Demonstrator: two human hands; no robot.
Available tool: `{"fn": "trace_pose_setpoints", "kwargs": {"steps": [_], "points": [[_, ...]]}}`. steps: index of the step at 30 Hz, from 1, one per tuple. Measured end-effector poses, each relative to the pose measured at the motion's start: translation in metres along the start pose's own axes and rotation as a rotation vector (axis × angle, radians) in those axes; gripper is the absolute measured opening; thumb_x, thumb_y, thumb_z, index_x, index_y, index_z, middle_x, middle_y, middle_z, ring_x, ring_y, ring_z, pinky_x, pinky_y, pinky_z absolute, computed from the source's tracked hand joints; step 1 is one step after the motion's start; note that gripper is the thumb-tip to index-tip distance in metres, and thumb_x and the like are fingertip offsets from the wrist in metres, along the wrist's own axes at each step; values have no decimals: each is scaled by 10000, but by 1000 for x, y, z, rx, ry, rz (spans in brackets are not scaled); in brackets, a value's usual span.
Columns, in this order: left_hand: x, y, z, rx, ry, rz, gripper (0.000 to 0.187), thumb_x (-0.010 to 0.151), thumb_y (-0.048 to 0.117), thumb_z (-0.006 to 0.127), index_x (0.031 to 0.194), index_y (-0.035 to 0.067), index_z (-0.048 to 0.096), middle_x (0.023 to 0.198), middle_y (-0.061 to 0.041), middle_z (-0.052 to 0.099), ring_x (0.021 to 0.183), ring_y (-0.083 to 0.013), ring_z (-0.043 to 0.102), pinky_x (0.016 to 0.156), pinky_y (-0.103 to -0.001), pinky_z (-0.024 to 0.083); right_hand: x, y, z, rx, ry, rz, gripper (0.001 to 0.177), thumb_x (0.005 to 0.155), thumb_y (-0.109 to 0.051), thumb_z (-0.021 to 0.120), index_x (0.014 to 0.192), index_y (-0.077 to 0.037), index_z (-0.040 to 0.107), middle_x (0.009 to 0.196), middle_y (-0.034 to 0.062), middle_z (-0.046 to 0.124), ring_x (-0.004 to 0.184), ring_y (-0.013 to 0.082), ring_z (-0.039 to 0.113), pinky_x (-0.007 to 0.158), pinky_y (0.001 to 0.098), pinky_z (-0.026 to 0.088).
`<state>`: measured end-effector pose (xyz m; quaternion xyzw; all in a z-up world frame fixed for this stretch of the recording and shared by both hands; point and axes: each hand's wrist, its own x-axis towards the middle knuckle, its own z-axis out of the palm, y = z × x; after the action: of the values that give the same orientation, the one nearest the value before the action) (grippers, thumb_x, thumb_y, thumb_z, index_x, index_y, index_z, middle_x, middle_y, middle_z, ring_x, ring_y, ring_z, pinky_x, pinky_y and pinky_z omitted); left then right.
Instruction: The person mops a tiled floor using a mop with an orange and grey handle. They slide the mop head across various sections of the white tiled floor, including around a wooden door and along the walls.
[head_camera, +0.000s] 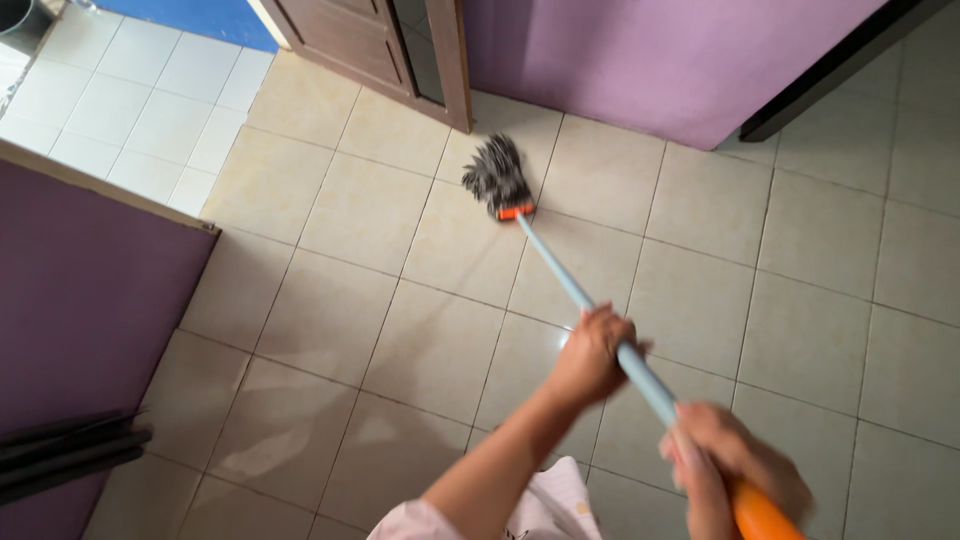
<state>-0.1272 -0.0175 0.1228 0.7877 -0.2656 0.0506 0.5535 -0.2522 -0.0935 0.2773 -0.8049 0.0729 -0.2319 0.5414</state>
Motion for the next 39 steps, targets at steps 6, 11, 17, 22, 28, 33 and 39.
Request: {"fn": "trace_pose_setpoints", "kwargs": {"steps": [6, 11, 17, 22, 28, 33, 39], "points": [[17, -19, -3, -11, 37, -21, 242, 907, 189, 761, 813, 86, 563, 813, -95, 635, 1004, -383, 675, 1210, -526, 443, 2, 10, 20, 44, 33, -28, 192, 958, -37, 585, 1109, -19, 703, 837, 79, 700, 603, 60, 571, 611, 206, 483], [72, -124, 21, 99, 88, -75, 204, 879, 277, 775, 884, 125, 639, 1143, -122, 696, 1250, -440, 609, 998, -531, 486, 50, 78, 82, 46, 52, -6, 142, 939, -2, 669, 1079, 11, 685, 839, 61, 660, 682, 90, 575, 673, 227, 493], [117, -202, 25, 381, -111, -363, 367, 834, 417, 751, 1115, 189, 689, 1462, -145, 527, 1385, -404, 409, 1057, -695, 321, 92, 143, 140, 20, 37, -289, 133, 990, -2, 684, 916, -41, 581, 800, 62, 632, 755, 157, 622, 1105, 361, 535], [102, -166, 38, 353, -34, -107, 310, 875, 430, 753, 954, 140, 676, 1223, -149, 662, 1281, -402, 560, 1019, -628, 429, 79, 123, 95, -65, 90, -203, 78, 952, -15, 684, 1027, 3, 678, 860, 82, 686, 782, 137, 642, 781, 288, 535], [21, -28, 21, 123, -150, 44, 257, 893, 297, 781, 817, 101, 634, 856, -107, 684, 1085, -390, 696, 948, -463, 559, -13, 24, 2, 46, 135, 85, 136, 969, -35, 596, 1038, -6, 709, 806, 73, 687, 639, 85, 579, 609, 231, 490], [-3, 9, -3, 18, -212, -7, 243, 915, 261, 781, 813, 97, 632, 864, -87, 681, 1048, -353, 700, 1134, -461, 541, -14, 5, -8, 29, -35, -281, 83, 901, -32, 614, 845, -88, 589, 717, -22, 633, 658, 132, 658, 897, 371, 573], [31, -89, 33, -2, -114, 21, 210, 923, 288, 750, 885, 108, 647, 1133, -112, 714, 1297, -382, 621, 1117, -506, 509, 15, 48, 59, -50, 159, -290, 60, 882, 24, 659, 856, -11, 617, 772, 79, 628, 716, 205, 643, 942, 395, 566]]}}
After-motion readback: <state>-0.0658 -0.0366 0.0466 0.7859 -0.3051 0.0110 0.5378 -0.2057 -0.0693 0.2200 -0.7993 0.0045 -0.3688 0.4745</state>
